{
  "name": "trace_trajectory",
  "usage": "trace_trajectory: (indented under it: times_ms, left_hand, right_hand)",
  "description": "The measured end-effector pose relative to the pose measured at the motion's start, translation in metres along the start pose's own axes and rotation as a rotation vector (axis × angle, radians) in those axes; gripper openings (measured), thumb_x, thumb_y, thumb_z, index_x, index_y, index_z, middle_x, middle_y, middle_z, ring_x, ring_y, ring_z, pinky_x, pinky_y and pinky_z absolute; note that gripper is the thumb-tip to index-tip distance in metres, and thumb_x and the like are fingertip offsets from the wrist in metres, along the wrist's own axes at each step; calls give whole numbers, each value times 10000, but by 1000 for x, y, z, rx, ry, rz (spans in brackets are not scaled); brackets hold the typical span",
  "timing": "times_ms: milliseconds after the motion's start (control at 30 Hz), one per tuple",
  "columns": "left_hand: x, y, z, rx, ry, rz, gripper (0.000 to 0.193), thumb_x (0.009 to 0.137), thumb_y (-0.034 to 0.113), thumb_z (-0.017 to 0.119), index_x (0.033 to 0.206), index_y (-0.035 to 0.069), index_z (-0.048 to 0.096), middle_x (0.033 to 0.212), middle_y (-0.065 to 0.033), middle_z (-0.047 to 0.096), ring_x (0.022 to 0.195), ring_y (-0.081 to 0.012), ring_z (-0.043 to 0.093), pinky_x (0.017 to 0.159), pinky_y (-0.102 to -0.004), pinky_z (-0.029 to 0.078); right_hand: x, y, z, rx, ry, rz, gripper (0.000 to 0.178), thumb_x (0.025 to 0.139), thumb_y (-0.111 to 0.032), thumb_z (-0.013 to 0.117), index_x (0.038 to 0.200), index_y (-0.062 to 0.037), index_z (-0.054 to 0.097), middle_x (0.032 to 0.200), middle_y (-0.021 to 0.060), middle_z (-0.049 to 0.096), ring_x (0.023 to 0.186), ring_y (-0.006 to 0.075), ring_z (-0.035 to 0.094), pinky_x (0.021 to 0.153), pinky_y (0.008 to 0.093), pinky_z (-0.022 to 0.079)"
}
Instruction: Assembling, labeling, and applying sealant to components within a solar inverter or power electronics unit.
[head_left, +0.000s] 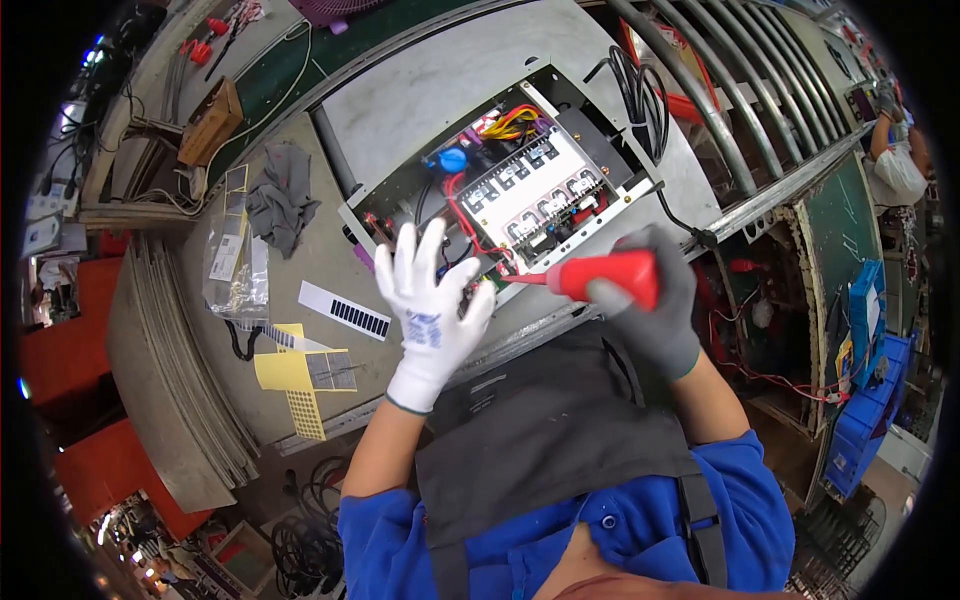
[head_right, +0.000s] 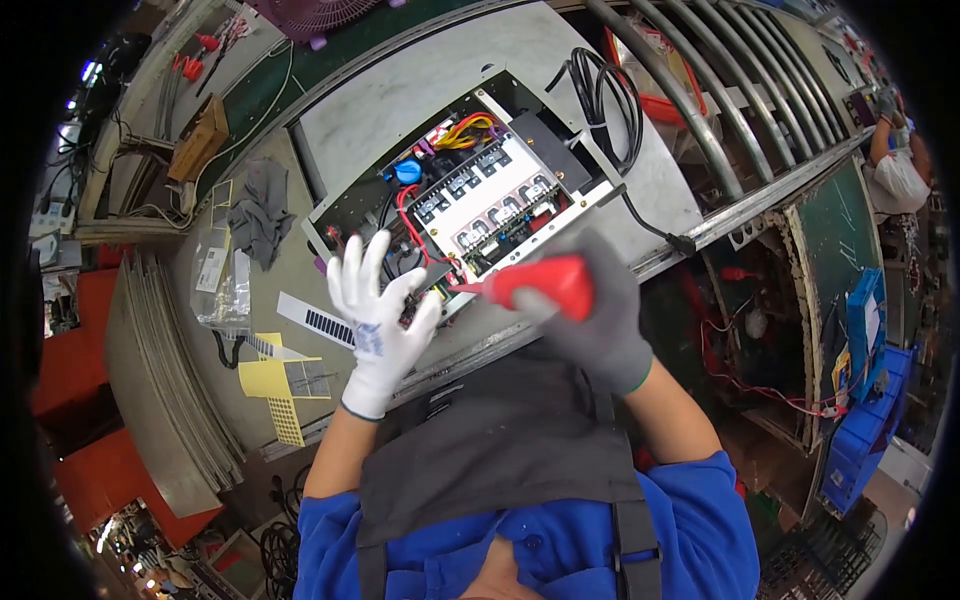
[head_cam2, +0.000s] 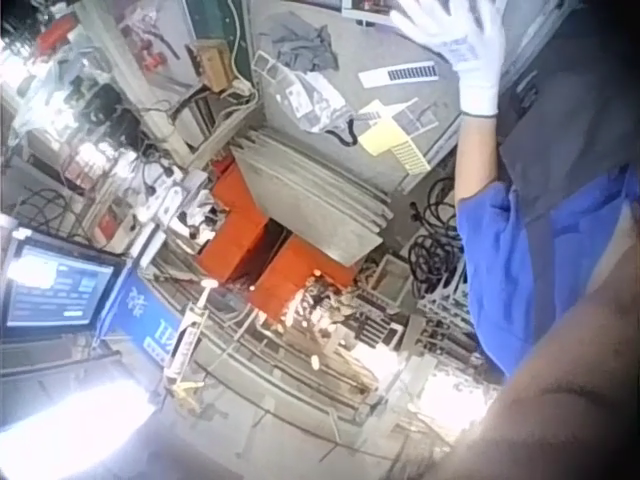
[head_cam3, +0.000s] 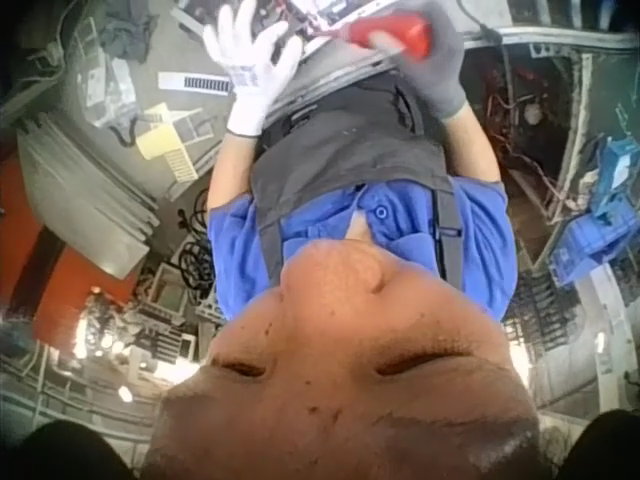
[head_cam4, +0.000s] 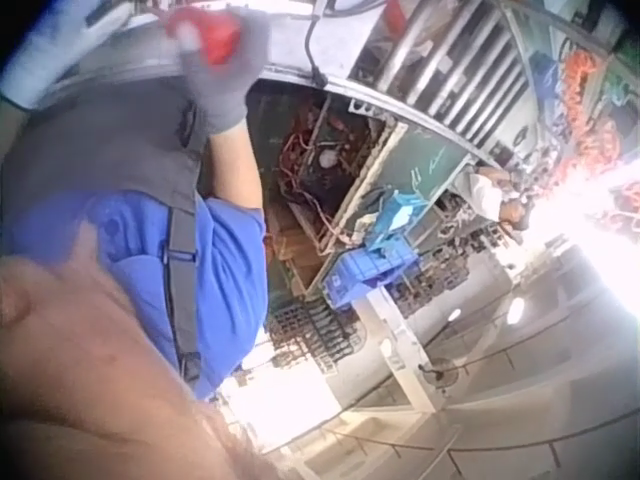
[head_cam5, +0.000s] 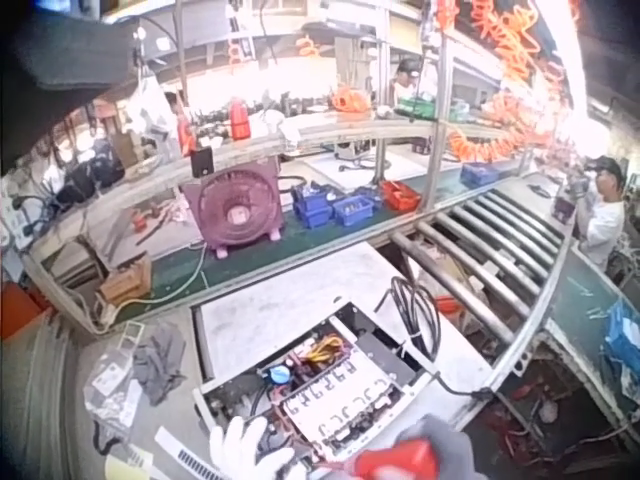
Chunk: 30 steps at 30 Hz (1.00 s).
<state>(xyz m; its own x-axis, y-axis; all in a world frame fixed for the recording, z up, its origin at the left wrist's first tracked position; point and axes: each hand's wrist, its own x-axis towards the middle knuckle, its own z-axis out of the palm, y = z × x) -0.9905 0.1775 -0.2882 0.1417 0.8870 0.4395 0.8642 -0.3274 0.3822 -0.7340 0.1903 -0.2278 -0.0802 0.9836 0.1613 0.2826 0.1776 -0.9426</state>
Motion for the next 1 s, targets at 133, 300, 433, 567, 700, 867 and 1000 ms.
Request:
trace_trajectory:
  times_ms: [133,300,433,567,700,867,1000]
  left_hand:
    - [14,8,3,33,-147,31,274,637,304,833,841,139,754,1403,-160,526,1366,-437,382,1121,-649,205]
    - [21,18,3,238,-182,121,215,637,307,812,703,126,720,1288,-127,608,1351,-400,428,1121,-702,177]
    - [19,26,-1,140,-136,31,231,695,341,811,770,138,729,1337,-111,566,1360,-361,431,1111,-688,191]
    - [24,61,4,113,-9,-27,436,697,418,809,980,106,697,1424,-232,470,1375,-434,378,1121,-672,167]
    - [48,97,32,267,-335,84,803,710,461,794,1379,116,513,1489,-245,379,1411,-445,309,1124,-669,154]
    - [85,99,41,353,-399,254,860,638,275,762,1444,174,480,1432,-250,410,1346,-436,374,1082,-679,214]
    - [123,97,11,352,-321,294,813,585,141,695,1384,167,550,1404,-305,424,1364,-498,359,1097,-716,203]
  right_hand:
    - [7,50,-42,325,448,133,361,788,-270,726,1003,-12,595,938,54,597,802,134,562,769,272,464]
    - [49,127,-95,825,578,257,466,887,-428,707,1151,-56,608,1052,66,659,958,171,633,833,323,503]
    - [82,179,-95,1440,350,337,332,968,-372,596,1096,-66,606,921,80,652,771,197,617,732,345,515]
    - [94,204,-81,1447,374,481,306,961,-364,593,1013,-63,604,811,79,626,684,225,576,752,359,514]
    - [93,202,-92,1599,341,708,322,921,-412,603,904,-90,608,703,64,577,664,219,545,852,428,480]
    - [91,196,-123,1585,246,648,348,882,-433,635,904,-86,610,713,61,570,668,221,538,745,391,447]
    - [93,199,-169,1459,376,566,318,837,-451,688,958,-160,642,781,43,622,688,216,562,775,436,444]
